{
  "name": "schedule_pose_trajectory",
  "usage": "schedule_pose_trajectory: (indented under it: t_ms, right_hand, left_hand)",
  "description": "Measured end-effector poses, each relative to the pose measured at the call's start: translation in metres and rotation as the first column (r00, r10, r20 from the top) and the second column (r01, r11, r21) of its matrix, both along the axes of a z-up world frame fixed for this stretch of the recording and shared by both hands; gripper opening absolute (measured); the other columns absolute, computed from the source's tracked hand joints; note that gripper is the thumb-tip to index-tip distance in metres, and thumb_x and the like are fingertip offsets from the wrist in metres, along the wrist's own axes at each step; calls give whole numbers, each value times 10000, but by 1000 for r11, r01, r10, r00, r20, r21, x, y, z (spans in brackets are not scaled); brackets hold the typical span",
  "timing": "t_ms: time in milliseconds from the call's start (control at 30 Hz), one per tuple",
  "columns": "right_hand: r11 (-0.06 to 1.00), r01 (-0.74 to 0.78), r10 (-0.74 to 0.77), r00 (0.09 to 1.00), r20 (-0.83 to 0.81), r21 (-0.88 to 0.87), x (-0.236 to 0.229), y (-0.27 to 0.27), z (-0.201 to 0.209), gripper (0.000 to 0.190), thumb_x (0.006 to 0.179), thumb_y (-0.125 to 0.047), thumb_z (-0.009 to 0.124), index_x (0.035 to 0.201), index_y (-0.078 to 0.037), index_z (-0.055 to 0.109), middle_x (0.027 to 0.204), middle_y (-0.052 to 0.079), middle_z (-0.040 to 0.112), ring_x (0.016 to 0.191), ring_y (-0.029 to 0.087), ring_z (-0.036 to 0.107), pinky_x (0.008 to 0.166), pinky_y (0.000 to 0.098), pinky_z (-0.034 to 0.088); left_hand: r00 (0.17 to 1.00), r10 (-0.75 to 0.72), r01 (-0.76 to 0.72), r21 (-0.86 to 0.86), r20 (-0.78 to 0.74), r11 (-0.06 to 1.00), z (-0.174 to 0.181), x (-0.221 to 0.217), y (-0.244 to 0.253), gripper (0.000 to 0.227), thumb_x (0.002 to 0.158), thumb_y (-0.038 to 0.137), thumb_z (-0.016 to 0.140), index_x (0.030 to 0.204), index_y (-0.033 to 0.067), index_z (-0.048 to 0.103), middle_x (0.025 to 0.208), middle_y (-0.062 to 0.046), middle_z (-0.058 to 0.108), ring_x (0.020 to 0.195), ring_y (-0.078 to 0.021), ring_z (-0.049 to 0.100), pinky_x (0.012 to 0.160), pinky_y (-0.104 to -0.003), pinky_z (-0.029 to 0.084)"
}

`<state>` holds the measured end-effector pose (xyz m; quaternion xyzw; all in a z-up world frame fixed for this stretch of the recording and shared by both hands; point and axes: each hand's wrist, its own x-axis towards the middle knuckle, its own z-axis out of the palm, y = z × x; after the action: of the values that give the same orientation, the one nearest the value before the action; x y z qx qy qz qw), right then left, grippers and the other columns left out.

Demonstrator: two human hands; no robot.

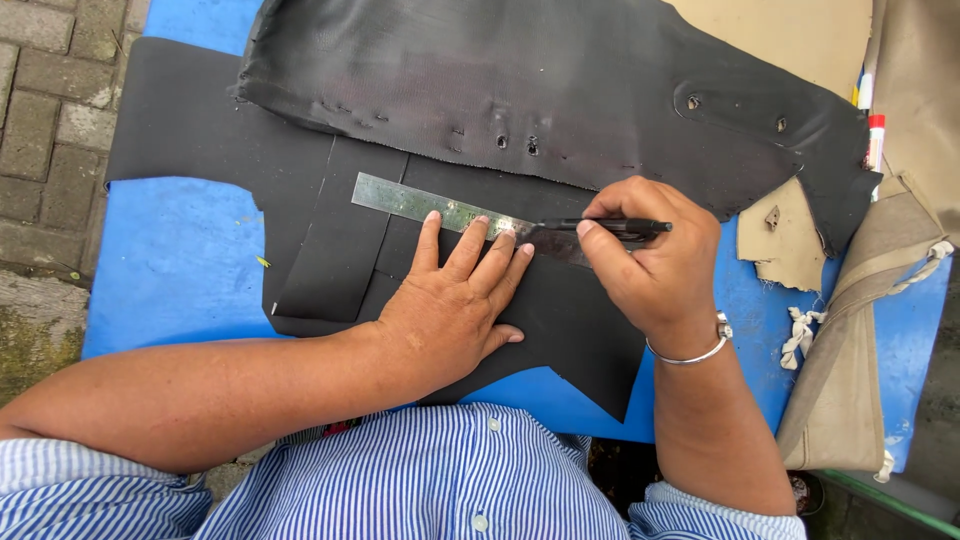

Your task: Marking lines on leather pieces using a ruler and a marker for pattern layout

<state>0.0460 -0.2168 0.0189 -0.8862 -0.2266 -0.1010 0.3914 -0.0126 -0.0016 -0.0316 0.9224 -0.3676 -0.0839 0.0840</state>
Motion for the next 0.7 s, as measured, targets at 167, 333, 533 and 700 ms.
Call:
schedule_pose_trajectory:
  t_ms: [167,333,533,700]
  right_hand:
    - [1000,26,-26,1000,13,-14,1,3,1,63,885,-84,718,829,-80,691,658,86,599,623,276,585,600,356,469]
    - [1000,14,-14,1000,-24,0,5,-4,3,48,859,-75,699,813,-82,690,617,78,587,582,242,564,564,327,457]
    - [994,112,-112,991,-79,-12,7,-21,6,57,813,-37,702,774,-59,668,543,99,494,511,175,446,501,303,374]
    - [992,105,-105,994,-10,-67,6,-19,6,69,800,-6,681,753,-51,662,545,111,533,488,226,488,477,296,384]
  left_hand:
    - [1000,-8,8,12,-18,1000,2,1,0,795,1014,547,451,1568,-6,311,1495,-245,351,1432,-480,241,1092,-796,109]
    - [999,-11,12,28,-32,1000,4,1,-1,801,1013,550,449,1577,2,294,1502,-238,341,1431,-478,234,1096,-793,100]
    - [999,-18,20,42,-37,999,3,2,-1,808,1018,553,438,1580,-4,280,1502,-246,337,1430,-486,227,1092,-800,96]
    - [999,-17,19,43,-31,999,2,1,-2,802,1022,550,429,1581,-6,278,1496,-247,337,1426,-484,224,1097,-796,89]
